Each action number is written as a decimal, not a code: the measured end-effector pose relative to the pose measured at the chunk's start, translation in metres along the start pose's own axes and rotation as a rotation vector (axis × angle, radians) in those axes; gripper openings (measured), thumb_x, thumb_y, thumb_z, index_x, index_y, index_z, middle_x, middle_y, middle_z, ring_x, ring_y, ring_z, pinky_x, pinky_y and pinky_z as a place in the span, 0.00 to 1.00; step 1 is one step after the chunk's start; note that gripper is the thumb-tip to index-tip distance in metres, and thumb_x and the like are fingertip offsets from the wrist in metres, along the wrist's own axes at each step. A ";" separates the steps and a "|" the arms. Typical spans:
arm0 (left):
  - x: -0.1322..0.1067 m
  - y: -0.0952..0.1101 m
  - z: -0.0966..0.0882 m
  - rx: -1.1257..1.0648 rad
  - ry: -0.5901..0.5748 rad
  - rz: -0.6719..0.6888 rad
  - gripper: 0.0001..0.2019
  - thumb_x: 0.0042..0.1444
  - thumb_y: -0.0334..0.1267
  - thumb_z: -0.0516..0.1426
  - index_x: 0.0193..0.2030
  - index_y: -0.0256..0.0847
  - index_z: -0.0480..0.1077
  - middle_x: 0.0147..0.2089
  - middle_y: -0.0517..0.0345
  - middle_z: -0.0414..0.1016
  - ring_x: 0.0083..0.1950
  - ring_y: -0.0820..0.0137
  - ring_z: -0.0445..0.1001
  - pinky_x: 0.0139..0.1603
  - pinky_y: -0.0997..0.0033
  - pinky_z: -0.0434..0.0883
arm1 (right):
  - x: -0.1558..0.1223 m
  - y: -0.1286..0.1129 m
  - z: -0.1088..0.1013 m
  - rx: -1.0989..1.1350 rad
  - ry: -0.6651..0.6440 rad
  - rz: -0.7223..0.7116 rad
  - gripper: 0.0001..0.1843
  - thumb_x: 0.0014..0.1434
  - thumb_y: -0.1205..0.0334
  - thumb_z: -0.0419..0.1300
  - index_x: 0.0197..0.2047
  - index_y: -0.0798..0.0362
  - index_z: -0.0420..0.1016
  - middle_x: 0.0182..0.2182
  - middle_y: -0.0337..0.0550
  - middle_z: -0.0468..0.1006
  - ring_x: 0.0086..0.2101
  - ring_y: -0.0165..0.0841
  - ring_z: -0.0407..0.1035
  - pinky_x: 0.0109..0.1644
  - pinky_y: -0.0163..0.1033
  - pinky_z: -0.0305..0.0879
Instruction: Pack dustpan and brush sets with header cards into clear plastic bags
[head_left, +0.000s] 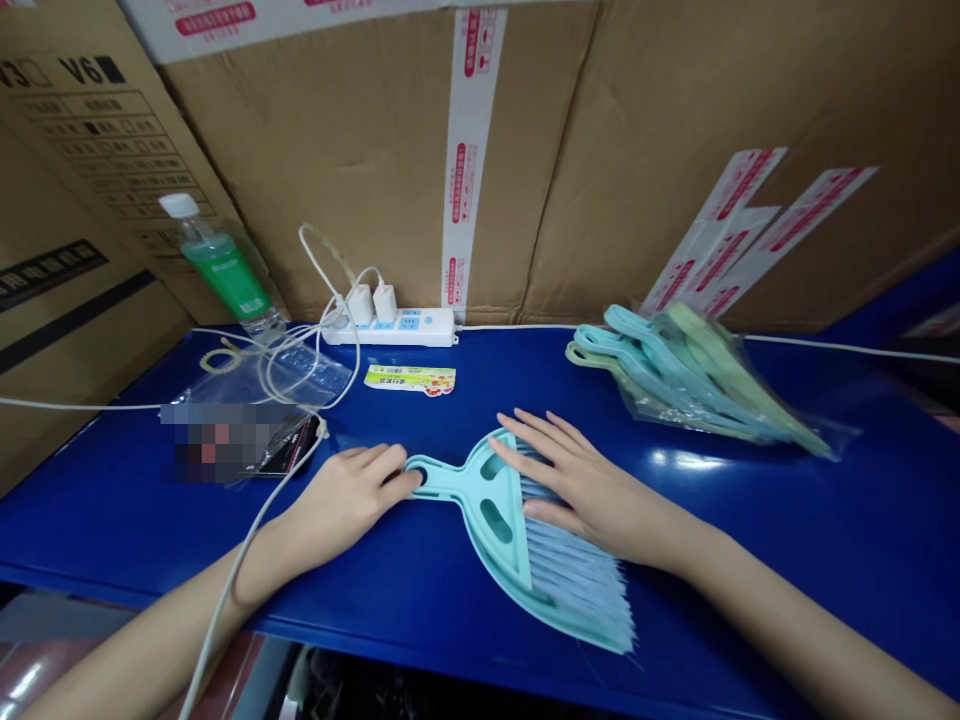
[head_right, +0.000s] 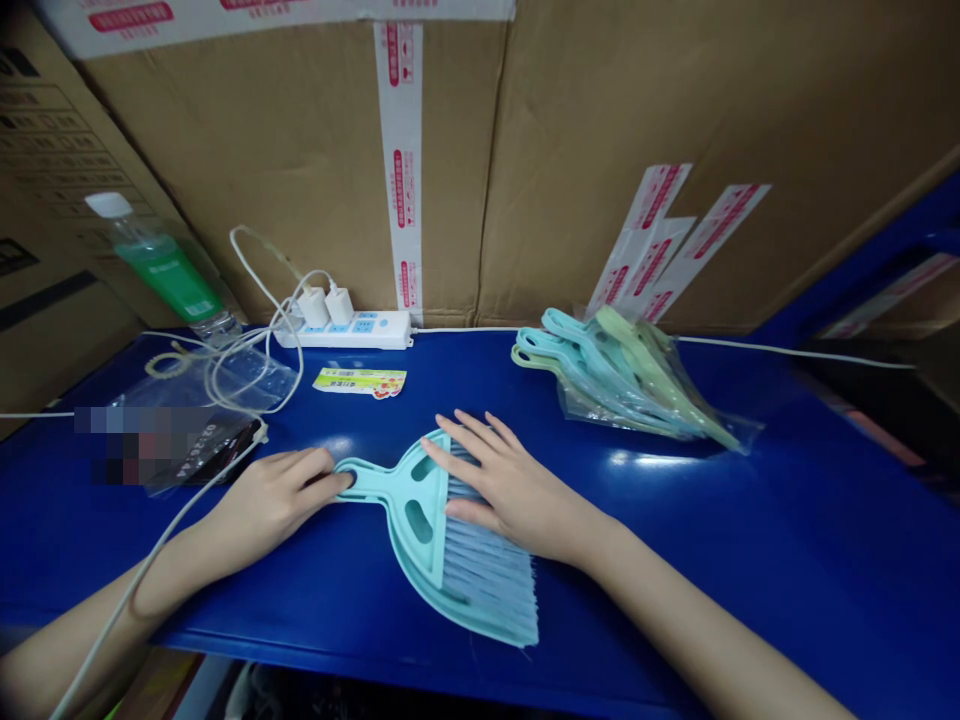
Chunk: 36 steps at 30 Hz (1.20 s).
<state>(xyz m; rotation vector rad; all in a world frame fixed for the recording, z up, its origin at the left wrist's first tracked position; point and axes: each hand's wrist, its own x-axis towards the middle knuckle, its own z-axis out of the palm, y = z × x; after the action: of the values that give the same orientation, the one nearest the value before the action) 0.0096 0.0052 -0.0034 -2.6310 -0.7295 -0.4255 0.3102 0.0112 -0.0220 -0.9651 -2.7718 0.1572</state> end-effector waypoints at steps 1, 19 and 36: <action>0.000 0.000 0.000 0.002 0.002 0.001 0.13 0.67 0.26 0.43 0.40 0.40 0.66 0.31 0.61 0.64 0.27 0.72 0.66 0.29 0.72 0.64 | 0.000 0.000 0.000 0.001 0.001 0.002 0.32 0.69 0.47 0.44 0.72 0.47 0.45 0.69 0.56 0.51 0.67 0.48 0.39 0.64 0.65 0.50; -0.001 0.001 0.000 -0.026 -0.021 -0.026 0.09 0.65 0.27 0.48 0.38 0.40 0.68 0.31 0.61 0.64 0.29 0.71 0.66 0.29 0.73 0.64 | 0.003 -0.006 -0.004 -0.057 0.014 -0.043 0.29 0.69 0.52 0.48 0.69 0.55 0.55 0.67 0.62 0.54 0.66 0.46 0.44 0.64 0.63 0.52; 0.000 0.002 -0.001 0.001 -0.025 -0.007 0.11 0.64 0.24 0.48 0.42 0.39 0.70 0.44 0.52 0.75 0.39 0.66 0.73 0.37 0.70 0.72 | 0.002 -0.006 -0.003 -0.006 -0.013 -0.011 0.30 0.69 0.52 0.50 0.71 0.49 0.51 0.68 0.56 0.51 0.67 0.45 0.40 0.65 0.63 0.49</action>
<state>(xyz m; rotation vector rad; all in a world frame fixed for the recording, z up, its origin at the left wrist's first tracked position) 0.0104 0.0032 -0.0027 -2.6379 -0.7470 -0.3948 0.3059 0.0079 -0.0175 -0.9530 -2.7905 0.1545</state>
